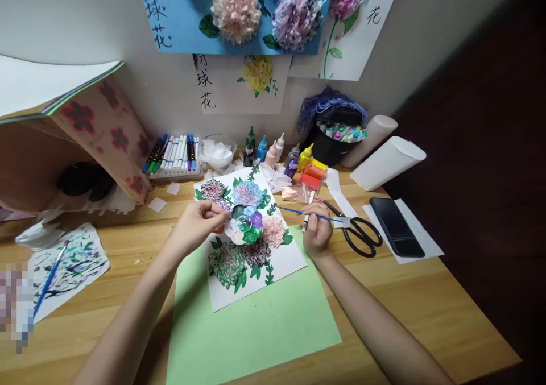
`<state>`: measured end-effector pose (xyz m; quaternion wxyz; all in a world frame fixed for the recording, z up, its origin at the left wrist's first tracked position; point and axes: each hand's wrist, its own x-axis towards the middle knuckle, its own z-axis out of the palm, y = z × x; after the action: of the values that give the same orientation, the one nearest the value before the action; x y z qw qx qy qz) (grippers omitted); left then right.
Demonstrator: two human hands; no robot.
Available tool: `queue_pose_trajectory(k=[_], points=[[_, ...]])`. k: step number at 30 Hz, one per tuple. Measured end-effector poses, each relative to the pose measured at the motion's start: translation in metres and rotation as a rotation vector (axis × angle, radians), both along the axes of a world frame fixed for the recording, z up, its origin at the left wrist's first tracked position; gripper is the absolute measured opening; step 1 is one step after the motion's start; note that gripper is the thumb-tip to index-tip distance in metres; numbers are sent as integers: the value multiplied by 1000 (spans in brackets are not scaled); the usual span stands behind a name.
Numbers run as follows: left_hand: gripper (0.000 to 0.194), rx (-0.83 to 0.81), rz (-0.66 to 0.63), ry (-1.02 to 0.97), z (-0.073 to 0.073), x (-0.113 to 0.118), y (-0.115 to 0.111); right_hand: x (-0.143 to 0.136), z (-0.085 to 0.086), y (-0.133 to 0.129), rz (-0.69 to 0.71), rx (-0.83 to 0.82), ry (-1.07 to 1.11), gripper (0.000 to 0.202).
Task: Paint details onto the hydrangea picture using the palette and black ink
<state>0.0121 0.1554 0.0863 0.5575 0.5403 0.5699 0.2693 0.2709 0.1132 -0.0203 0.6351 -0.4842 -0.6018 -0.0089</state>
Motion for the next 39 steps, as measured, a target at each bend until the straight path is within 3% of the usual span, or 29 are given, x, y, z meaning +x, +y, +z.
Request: queue_pose_trajectory(k=[14, 39], points=[[27, -20, 25, 14, 4, -1, 2, 0, 2, 1, 14, -65, -146, 17], [22, 7, 48, 6, 7, -2, -1, -1, 4, 2, -7, -42, -187, 17]])
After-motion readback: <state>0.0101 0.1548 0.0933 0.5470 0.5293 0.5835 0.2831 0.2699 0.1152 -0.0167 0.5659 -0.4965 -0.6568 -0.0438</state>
